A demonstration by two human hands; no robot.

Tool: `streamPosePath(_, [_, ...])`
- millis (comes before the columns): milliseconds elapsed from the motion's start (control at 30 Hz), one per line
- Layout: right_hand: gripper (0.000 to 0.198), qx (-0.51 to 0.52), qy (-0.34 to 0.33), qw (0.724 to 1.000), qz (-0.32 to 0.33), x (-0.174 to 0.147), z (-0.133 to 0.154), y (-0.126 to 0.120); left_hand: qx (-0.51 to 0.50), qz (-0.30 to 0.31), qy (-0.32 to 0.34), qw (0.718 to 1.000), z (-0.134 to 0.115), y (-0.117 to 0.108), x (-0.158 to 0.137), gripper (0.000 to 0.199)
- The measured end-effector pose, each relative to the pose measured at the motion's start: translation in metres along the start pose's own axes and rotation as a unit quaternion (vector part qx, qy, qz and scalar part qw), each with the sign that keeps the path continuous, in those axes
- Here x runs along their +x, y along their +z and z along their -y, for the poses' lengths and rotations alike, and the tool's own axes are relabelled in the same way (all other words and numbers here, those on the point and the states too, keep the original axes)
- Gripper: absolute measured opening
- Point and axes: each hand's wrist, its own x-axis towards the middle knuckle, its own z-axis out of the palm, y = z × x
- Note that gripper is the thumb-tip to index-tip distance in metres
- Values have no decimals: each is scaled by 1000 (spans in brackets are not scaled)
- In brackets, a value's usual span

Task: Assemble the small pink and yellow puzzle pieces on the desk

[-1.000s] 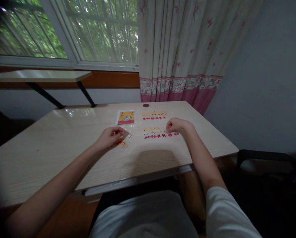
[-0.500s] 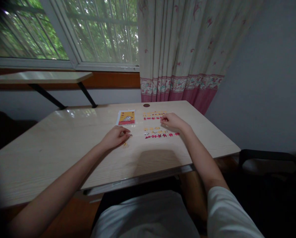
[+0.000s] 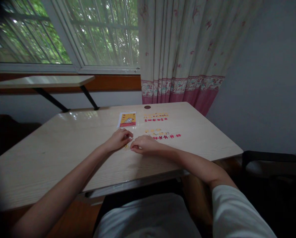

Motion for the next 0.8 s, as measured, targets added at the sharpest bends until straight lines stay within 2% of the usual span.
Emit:
streamPosePath(133, [15, -29, 34, 998, -46, 1, -1, 6, 41, 12, -29, 999, 0, -2, 0, 29])
streamPosePath(267, [15, -51, 95, 990, -92, 3, -4, 8, 29, 38, -44, 998, -1, -7, 4, 26])
streamPosePath(400, [15, -65, 135, 981, -122, 3, -5, 7, -23, 26, -55, 998, -2, -10, 6, 21])
streamPosePath(500, [17, -67, 146, 978, -133, 3, -7, 7, -116, 2, -40, 992, -3, -8, 6, 15])
streamPosePath(600, [19, -65, 156, 974, -148, 2, -9, 5, -251, -27, -34, 967, -6, -7, 5, 17])
streamPosePath(800, [24, -63, 127, 972, -187, 0, -12, 0, -469, -88, -90, 874, -13, -8, 4, 30])
